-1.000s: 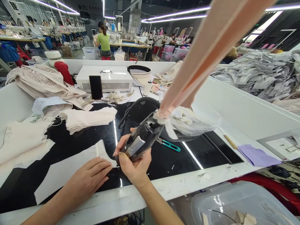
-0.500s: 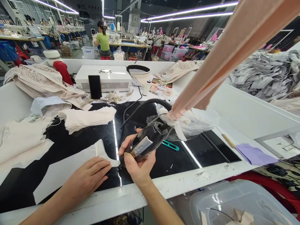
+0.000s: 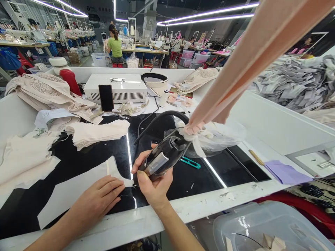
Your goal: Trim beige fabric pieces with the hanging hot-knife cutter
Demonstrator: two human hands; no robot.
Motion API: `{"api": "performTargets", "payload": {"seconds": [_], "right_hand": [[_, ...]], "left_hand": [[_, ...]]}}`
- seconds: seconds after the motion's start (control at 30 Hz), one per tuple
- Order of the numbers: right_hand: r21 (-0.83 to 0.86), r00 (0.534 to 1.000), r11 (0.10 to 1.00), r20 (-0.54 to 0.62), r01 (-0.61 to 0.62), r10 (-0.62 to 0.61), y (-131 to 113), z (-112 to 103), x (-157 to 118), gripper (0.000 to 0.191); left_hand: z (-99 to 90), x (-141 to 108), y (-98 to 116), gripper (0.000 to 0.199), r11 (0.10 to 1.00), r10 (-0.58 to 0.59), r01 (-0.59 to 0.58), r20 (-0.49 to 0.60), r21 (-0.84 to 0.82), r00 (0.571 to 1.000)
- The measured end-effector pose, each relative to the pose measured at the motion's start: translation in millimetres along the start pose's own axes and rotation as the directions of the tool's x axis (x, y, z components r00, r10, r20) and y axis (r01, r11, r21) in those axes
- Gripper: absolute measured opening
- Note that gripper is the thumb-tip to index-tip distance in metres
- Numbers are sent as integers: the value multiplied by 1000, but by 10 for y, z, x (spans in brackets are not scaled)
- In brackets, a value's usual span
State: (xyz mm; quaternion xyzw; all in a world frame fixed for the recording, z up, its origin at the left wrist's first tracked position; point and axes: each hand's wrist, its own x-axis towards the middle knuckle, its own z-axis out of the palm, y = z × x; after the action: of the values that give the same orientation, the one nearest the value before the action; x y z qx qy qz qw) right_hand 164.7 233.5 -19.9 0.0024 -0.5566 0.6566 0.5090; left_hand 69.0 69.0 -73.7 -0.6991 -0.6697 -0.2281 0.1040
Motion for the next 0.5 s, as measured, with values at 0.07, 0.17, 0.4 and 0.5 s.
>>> {"api": "performTargets", "payload": {"seconds": [0.07,0.17,0.4,0.5], "right_hand": [[-25,1000,1000,1,-5,5,-1,5,-9,43],[-62,1000,998,-4,-15,15,3,5,-10,42],[-71,999,997,-8,-44,44,1,3,20,45],[-64,994,993,-39,-103,100,-8,37,23,48]], "left_hand": [[11,-12,-5,28,1000,-2,2,4,2,1000],[16,-18,-5,28,1000,0,0,11,10,1000],[-99,-35,-72,33,999,15,-13,-54,44,998],[-104,-153,-308,37,993,88,-79,-106,87,990]]}}
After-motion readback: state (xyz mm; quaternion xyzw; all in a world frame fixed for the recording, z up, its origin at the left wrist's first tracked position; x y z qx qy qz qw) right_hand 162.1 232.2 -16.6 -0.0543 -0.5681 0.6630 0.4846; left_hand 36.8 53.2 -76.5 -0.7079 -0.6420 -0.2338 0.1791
